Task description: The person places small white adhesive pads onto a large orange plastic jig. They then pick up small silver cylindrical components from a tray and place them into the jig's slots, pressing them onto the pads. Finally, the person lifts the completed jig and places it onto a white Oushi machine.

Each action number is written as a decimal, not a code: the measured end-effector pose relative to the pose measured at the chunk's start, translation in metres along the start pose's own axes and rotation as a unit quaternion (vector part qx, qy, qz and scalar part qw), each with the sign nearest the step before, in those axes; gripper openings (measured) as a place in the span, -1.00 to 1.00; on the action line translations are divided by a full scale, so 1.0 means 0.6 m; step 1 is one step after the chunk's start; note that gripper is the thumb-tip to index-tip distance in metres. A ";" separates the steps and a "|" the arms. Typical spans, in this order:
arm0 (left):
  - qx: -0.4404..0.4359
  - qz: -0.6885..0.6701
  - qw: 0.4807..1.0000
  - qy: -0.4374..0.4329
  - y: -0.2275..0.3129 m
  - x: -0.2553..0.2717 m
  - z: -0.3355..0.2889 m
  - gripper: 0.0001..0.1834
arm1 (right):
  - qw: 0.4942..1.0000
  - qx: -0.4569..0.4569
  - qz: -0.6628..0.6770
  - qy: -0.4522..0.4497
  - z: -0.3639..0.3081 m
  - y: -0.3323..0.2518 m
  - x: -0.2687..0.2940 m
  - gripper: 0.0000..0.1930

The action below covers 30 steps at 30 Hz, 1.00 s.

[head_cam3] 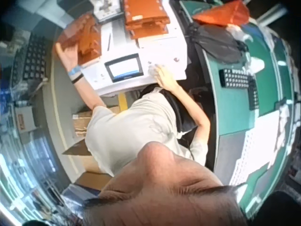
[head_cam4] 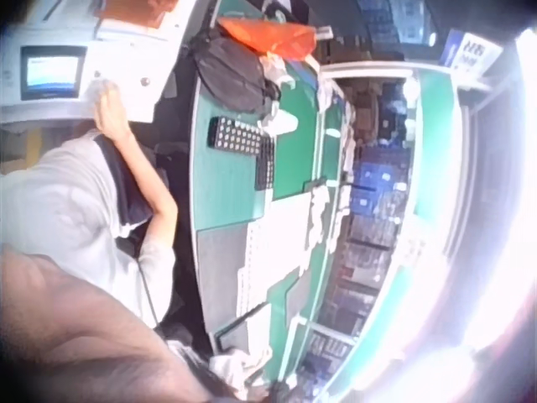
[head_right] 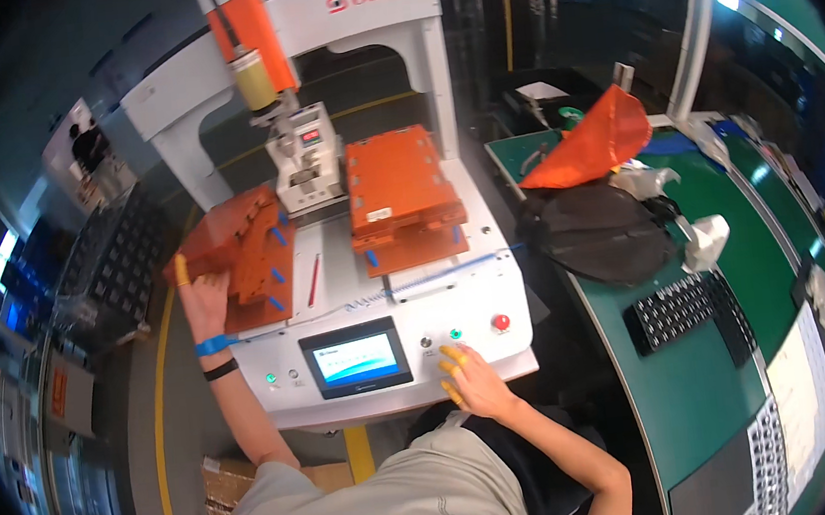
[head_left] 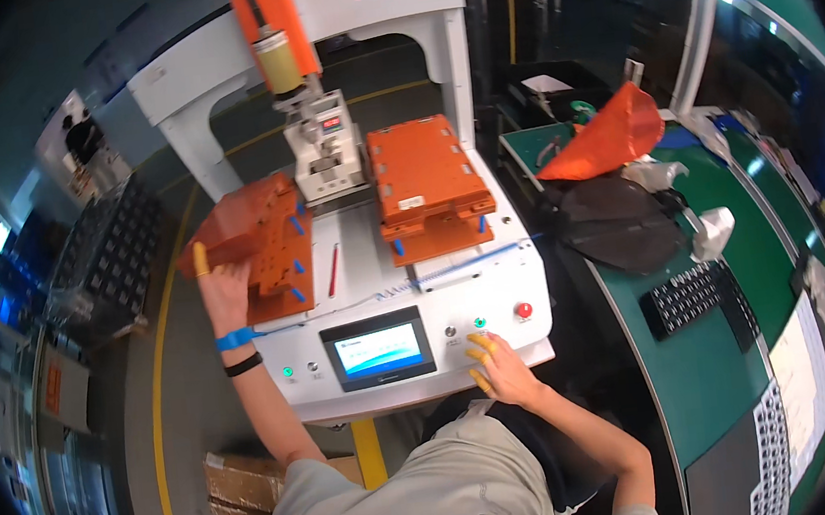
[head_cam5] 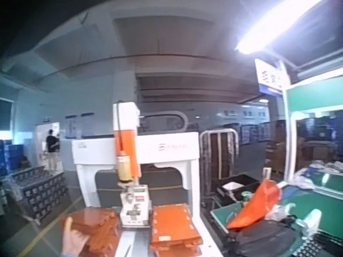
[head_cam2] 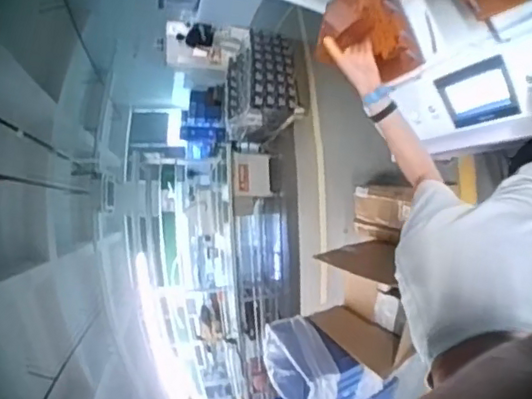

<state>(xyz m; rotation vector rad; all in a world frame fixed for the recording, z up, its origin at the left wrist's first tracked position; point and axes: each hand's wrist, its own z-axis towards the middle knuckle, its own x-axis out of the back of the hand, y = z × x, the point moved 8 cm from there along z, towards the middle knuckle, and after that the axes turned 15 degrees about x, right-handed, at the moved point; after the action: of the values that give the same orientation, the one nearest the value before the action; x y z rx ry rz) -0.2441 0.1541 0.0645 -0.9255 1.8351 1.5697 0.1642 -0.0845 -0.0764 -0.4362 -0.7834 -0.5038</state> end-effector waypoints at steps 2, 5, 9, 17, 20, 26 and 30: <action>0.036 -0.102 0.994 -0.028 0.026 -0.001 0.031 -0.54 | 1.000 0.010 0.014 0.001 0.015 -0.025 0.010 -0.53; 0.018 -0.108 0.988 0.108 0.029 0.030 0.056 -0.64 | 0.999 0.028 0.028 0.014 0.040 -0.053 0.050 -0.55; 0.002 -0.076 0.996 0.042 0.018 0.014 0.050 -0.60 | 1.000 0.023 0.002 0.012 0.027 -0.071 0.116 -0.57; -0.088 -0.001 0.996 0.000 -0.038 -0.065 -0.175 -0.36 | 0.996 0.012 -0.082 0.034 -0.015 -0.095 0.254 -0.61; -0.059 -0.007 0.998 -0.032 -0.068 -0.079 -0.167 -0.34 | 0.993 -0.009 -0.106 0.051 -0.007 -0.083 0.285 -0.62; 0.159 -0.114 0.912 -0.361 -0.299 -0.142 -0.143 -0.32 | 0.876 -0.290 0.255 0.289 -0.054 -0.091 0.308 -0.76; 0.405 -0.137 0.766 -0.480 -0.516 -0.271 -0.289 -0.29 | 0.860 -0.356 0.311 0.192 -0.133 -0.176 0.286 -0.49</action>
<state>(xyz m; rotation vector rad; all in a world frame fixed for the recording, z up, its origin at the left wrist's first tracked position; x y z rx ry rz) 0.1047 -0.0176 0.0317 0.0746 1.2651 0.6509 0.2508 -0.2573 0.0215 -1.1903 -0.0100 -0.2342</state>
